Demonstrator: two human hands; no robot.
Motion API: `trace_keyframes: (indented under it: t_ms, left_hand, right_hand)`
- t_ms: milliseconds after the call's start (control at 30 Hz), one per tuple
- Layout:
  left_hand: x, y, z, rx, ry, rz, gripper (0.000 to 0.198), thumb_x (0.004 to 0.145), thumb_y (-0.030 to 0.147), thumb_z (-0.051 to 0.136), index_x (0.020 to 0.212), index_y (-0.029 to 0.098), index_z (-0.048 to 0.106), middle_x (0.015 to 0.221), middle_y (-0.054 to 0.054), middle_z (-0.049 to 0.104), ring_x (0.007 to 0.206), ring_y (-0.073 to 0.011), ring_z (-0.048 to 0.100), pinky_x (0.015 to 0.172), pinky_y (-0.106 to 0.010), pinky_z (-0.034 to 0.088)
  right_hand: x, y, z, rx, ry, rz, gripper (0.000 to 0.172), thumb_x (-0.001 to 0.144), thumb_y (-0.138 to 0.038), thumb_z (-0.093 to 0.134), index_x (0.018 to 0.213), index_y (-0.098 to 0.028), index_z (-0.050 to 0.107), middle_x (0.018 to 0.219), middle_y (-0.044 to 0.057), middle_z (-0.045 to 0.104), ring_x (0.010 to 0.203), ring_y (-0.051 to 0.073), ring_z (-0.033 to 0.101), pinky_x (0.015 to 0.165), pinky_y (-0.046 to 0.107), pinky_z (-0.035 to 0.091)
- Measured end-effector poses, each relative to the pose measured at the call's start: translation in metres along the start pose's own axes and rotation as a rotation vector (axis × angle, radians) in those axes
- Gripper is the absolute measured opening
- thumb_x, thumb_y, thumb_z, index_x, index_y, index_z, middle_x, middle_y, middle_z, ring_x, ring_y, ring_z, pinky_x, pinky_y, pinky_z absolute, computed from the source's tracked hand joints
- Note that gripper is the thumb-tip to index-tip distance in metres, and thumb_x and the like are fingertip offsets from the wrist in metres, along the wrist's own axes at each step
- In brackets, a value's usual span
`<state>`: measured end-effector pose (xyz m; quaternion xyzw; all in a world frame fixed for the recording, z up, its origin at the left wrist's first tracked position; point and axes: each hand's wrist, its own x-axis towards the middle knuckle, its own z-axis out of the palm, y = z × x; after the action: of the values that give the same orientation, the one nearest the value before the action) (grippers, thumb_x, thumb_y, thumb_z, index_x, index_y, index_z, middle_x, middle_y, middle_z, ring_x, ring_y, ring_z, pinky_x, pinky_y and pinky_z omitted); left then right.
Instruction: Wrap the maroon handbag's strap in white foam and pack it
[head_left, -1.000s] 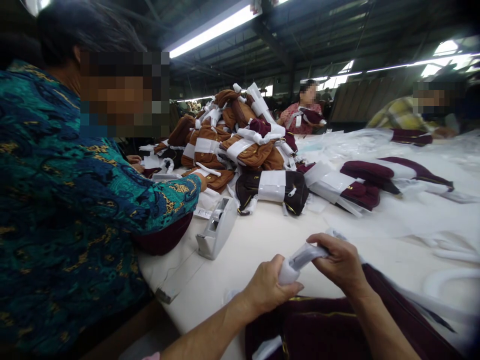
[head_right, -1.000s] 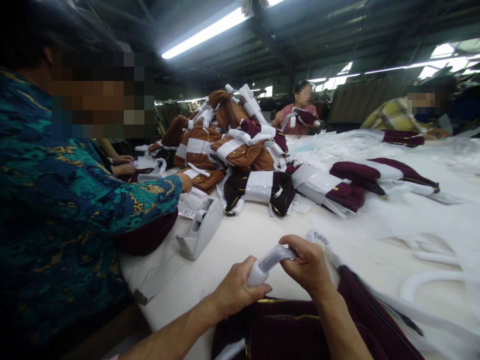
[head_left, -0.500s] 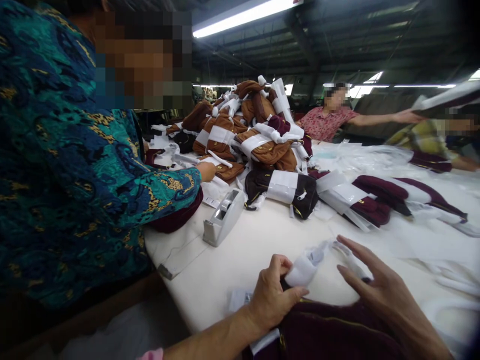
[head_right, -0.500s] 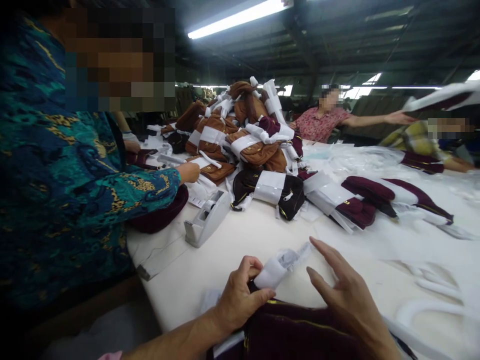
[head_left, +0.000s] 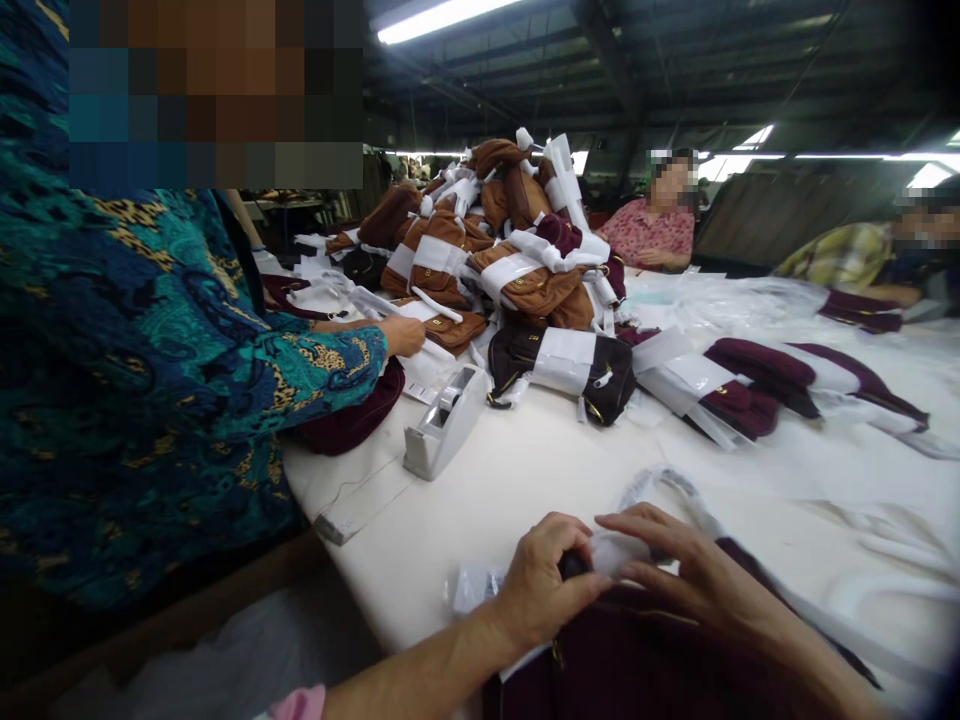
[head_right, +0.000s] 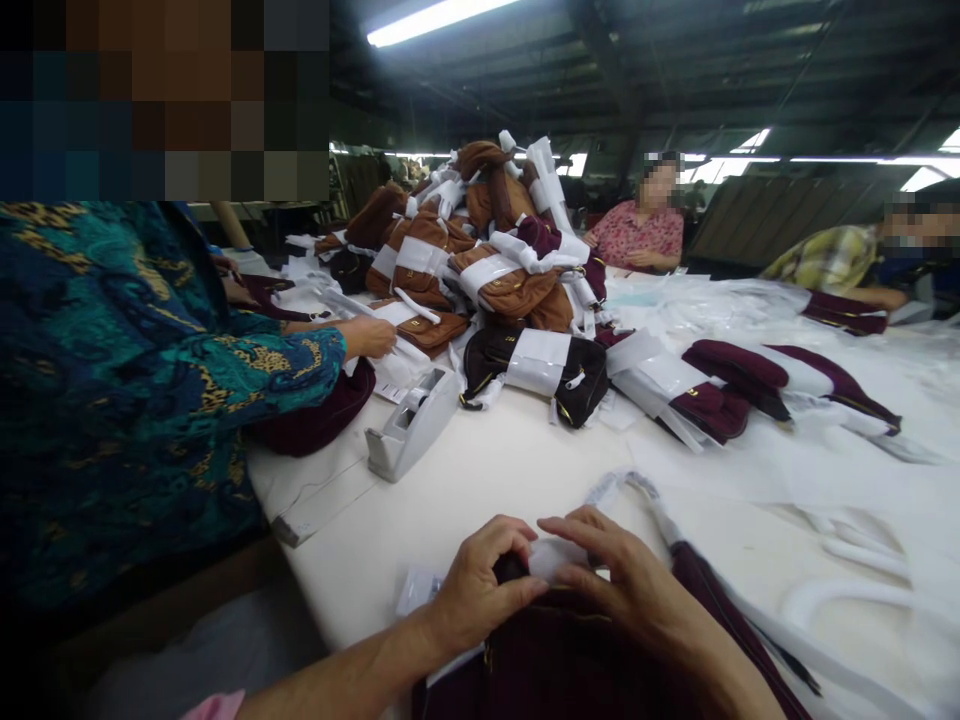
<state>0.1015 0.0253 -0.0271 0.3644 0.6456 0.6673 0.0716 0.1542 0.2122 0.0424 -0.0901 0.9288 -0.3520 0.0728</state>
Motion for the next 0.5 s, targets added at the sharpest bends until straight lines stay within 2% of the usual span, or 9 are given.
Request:
trace_keyframes:
  t_ms: [67, 133, 233, 367, 500]
  left_hand:
    - [-0.002, 0.004, -0.002, 0.008, -0.014, 0.011, 0.017, 0.066, 0.018, 0.069, 0.077, 0.016, 0.057, 0.103, -0.006, 0.054, 0.096, -0.0188, 0.050, 0.086, -0.026, 0.038]
    - [-0.001, 0.006, -0.005, -0.023, -0.028, -0.031, 0.015, 0.073, 0.025, 0.063, 0.083, 0.016, 0.058, 0.103, -0.007, 0.055, 0.096, -0.0188, 0.051, 0.085, -0.027, 0.038]
    - [0.006, 0.004, -0.009, -0.084, -0.082, -0.228, 0.024, 0.083, 0.035, 0.049, 0.095, 0.016, 0.057, 0.091, -0.005, 0.059, 0.082, -0.0154, 0.053, 0.076, -0.025, 0.041]
    - [0.018, -0.005, -0.010, -0.110, -0.244, -0.410, 0.031, 0.078, 0.042, 0.054, 0.088, 0.014, 0.064, 0.071, 0.000, 0.056, 0.065, -0.0120, 0.047, 0.062, -0.022, 0.037]
    - [0.021, -0.010, -0.008, -0.173, -0.272, -0.458, 0.036, 0.076, 0.046, 0.054, 0.091, 0.015, 0.065, 0.069, 0.001, 0.055, 0.063, -0.0116, 0.045, 0.062, -0.022, 0.035]
  right_hand:
    - [-0.003, -0.003, 0.001, -0.009, -0.025, -0.017, 0.035, 0.086, -0.038, 0.049, 0.119, -0.029, 0.053, 0.095, 0.005, 0.054, 0.088, 0.017, 0.052, 0.077, 0.029, 0.044]
    - [-0.005, -0.004, 0.002, -0.032, -0.029, -0.028, 0.031, 0.086, -0.034, 0.048, 0.115, -0.030, 0.056, 0.092, 0.004, 0.053, 0.086, 0.017, 0.052, 0.077, 0.029, 0.044]
    - [-0.007, -0.002, 0.006, -0.025, 0.013, -0.027, 0.024, 0.085, -0.031, 0.048, 0.105, -0.028, 0.061, 0.095, 0.004, 0.051, 0.090, 0.018, 0.051, 0.080, 0.030, 0.043]
    - [-0.011, 0.006, 0.012, -0.011, 0.080, -0.027, 0.018, 0.084, -0.035, 0.050, 0.091, -0.024, 0.062, 0.103, 0.006, 0.051, 0.097, 0.020, 0.050, 0.084, 0.031, 0.043]
    - [-0.014, 0.014, 0.016, -0.130, 0.126, -0.065, 0.019, 0.086, -0.034, 0.046, 0.093, -0.027, 0.062, 0.110, 0.006, 0.050, 0.103, 0.021, 0.049, 0.087, 0.033, 0.043]
